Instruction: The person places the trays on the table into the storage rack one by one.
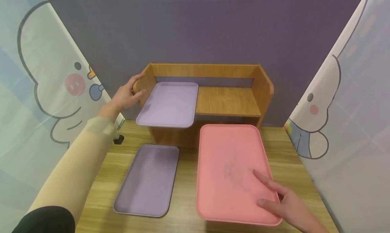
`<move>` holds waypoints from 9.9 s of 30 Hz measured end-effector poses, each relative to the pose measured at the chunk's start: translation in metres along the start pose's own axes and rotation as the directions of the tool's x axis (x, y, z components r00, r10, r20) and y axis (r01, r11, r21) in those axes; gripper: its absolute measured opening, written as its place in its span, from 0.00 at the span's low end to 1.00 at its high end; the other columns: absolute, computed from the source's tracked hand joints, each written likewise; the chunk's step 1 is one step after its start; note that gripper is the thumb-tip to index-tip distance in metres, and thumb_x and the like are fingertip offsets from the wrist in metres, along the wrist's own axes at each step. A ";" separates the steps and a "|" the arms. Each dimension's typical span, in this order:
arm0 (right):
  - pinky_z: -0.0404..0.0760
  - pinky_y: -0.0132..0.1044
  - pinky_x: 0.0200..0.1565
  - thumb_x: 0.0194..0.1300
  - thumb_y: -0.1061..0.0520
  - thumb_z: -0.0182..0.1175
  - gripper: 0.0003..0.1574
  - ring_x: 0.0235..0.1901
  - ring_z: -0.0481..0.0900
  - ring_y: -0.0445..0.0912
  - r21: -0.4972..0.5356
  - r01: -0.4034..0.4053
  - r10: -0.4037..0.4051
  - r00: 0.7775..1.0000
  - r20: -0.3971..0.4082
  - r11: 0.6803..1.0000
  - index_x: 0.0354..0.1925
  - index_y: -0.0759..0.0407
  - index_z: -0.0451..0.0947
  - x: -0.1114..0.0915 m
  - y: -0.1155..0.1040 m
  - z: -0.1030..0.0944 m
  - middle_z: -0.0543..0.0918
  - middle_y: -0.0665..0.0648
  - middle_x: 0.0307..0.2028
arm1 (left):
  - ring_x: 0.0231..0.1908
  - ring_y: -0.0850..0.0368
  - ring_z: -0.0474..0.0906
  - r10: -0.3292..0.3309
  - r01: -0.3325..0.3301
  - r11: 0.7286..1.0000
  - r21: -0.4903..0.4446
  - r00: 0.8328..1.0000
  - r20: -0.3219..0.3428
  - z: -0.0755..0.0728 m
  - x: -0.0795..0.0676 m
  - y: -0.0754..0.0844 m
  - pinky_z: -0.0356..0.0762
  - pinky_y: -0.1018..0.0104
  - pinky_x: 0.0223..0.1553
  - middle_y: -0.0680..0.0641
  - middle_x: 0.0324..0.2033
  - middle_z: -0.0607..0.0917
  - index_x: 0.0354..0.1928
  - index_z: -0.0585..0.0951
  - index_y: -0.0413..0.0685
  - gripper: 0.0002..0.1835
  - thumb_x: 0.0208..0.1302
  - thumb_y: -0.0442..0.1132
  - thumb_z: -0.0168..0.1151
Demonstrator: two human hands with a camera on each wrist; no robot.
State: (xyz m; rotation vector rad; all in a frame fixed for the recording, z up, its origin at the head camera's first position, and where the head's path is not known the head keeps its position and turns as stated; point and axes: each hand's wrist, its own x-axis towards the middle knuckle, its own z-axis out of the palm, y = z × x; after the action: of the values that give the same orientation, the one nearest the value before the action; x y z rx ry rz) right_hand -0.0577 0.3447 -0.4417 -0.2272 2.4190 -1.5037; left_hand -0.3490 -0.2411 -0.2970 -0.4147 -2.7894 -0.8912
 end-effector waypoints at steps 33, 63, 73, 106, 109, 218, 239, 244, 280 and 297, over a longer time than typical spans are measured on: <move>0.79 0.26 0.38 0.81 0.55 0.64 0.43 0.49 0.76 0.24 -0.123 0.138 -0.143 0.989 -0.026 0.983 0.86 0.38 0.63 0.075 -0.055 -0.062 0.82 0.34 0.61 | 0.59 0.32 0.83 0.002 -0.002 1.000 -0.011 1.000 -0.008 0.001 0.000 -0.001 0.83 0.38 0.53 0.27 0.75 0.74 0.88 0.53 0.73 0.39 0.84 0.50 0.57; 0.48 0.80 0.77 0.79 0.36 0.66 0.49 0.88 0.35 0.66 -0.082 -0.052 0.047 0.998 -0.052 0.995 0.87 0.48 0.61 0.167 -0.086 -0.098 0.48 0.55 0.90 | 0.63 0.30 0.83 0.013 -0.013 1.000 -0.011 1.000 -0.015 0.001 -0.001 0.000 0.84 0.35 0.55 0.26 0.76 0.73 0.88 0.53 0.74 0.39 0.84 0.50 0.57; 0.77 0.39 0.69 0.82 0.35 0.61 0.49 0.79 0.62 0.54 -0.074 -0.109 0.102 0.991 -0.086 0.991 0.88 0.46 0.57 0.180 -0.094 -0.093 0.48 0.61 0.89 | 0.58 0.33 0.85 0.010 -0.011 1.000 -0.014 1.000 -0.019 0.002 -0.003 -0.001 0.84 0.41 0.50 0.26 0.74 0.74 0.88 0.53 0.74 0.39 0.84 0.51 0.57; 0.84 0.35 0.42 0.81 0.31 0.58 0.48 0.37 0.81 0.34 -0.087 -0.136 0.111 0.963 -0.245 0.987 0.86 0.50 0.62 0.183 -0.095 -0.091 0.76 0.60 0.68 | 0.57 0.32 0.85 0.021 -0.021 1.000 -0.004 1.000 -0.024 0.003 0.000 0.000 0.85 0.37 0.52 0.25 0.74 0.74 0.88 0.54 0.71 0.38 0.84 0.48 0.57; 0.85 0.34 0.43 0.81 0.29 0.58 0.50 0.42 0.80 0.30 -0.078 -0.121 0.100 0.968 -0.231 0.990 0.87 0.50 0.60 0.174 -0.093 -0.092 0.71 0.60 0.76 | 0.58 0.31 0.84 0.020 -0.021 1.000 -0.007 1.000 -0.023 0.003 -0.001 0.001 0.85 0.36 0.54 0.25 0.75 0.73 0.88 0.54 0.70 0.38 0.84 0.48 0.57; 0.79 0.23 0.60 0.68 0.59 0.78 0.48 0.63 0.77 0.28 0.296 0.138 -0.208 0.952 0.223 0.945 0.80 0.63 0.70 0.146 0.004 0.224 0.68 0.73 0.80 | 0.51 0.34 0.87 0.008 -0.008 1.000 0.007 1.000 -0.014 0.001 0.003 -0.003 0.83 0.46 0.45 0.27 0.71 0.78 0.88 0.53 0.75 0.38 0.84 0.51 0.56; 0.58 0.14 0.66 0.68 0.53 0.78 0.46 0.82 0.55 0.67 0.128 0.106 -0.115 0.991 0.063 0.986 0.79 0.61 0.73 0.125 0.054 0.146 0.71 0.65 0.80 | 0.55 0.32 0.85 -0.002 0.002 1.000 0.011 1.000 0.003 0.000 0.003 -0.002 0.84 0.39 0.51 0.27 0.74 0.75 0.88 0.52 0.75 0.39 0.84 0.51 0.56; 0.57 0.14 0.66 0.68 0.52 0.78 0.46 0.83 0.55 0.66 0.093 0.078 -0.082 0.996 0.039 0.993 0.79 0.58 0.74 0.126 0.060 0.136 0.71 0.65 0.80 | 0.54 0.33 0.85 -0.003 0.003 1.000 0.007 1.000 0.005 0.000 0.003 -0.002 0.83 0.41 0.50 0.27 0.74 0.75 0.88 0.52 0.75 0.39 0.84 0.50 0.56; 0.71 0.68 0.74 0.70 0.49 0.77 0.37 0.79 0.65 0.72 -0.111 -0.127 0.109 0.982 -0.155 0.986 0.73 0.56 0.81 0.180 0.056 0.116 0.72 0.73 0.76 | 0.54 0.33 0.85 -0.003 0.003 1.000 0.007 1.000 0.003 0.001 0.002 0.000 0.83 0.40 0.50 0.27 0.73 0.76 0.88 0.52 0.76 0.39 0.84 0.51 0.56; 0.85 0.55 0.55 0.73 0.46 0.73 0.37 0.61 0.82 0.67 -0.258 -0.146 0.101 0.979 -0.179 0.955 0.73 0.61 0.80 0.214 0.049 0.100 0.73 0.77 0.74 | 0.54 0.33 0.85 -0.002 0.002 1.000 0.009 1.000 -0.007 0.001 0.002 -0.002 0.84 0.41 0.50 0.26 0.73 0.76 0.88 0.53 0.75 0.39 0.84 0.51 0.56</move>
State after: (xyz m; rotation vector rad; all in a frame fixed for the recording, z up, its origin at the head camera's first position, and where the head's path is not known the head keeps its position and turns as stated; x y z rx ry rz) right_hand -0.2274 0.2214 -0.5607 -0.0046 2.7109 -1.1784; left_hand -0.3519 -0.2410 -0.2982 -0.4071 -2.7872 -0.8787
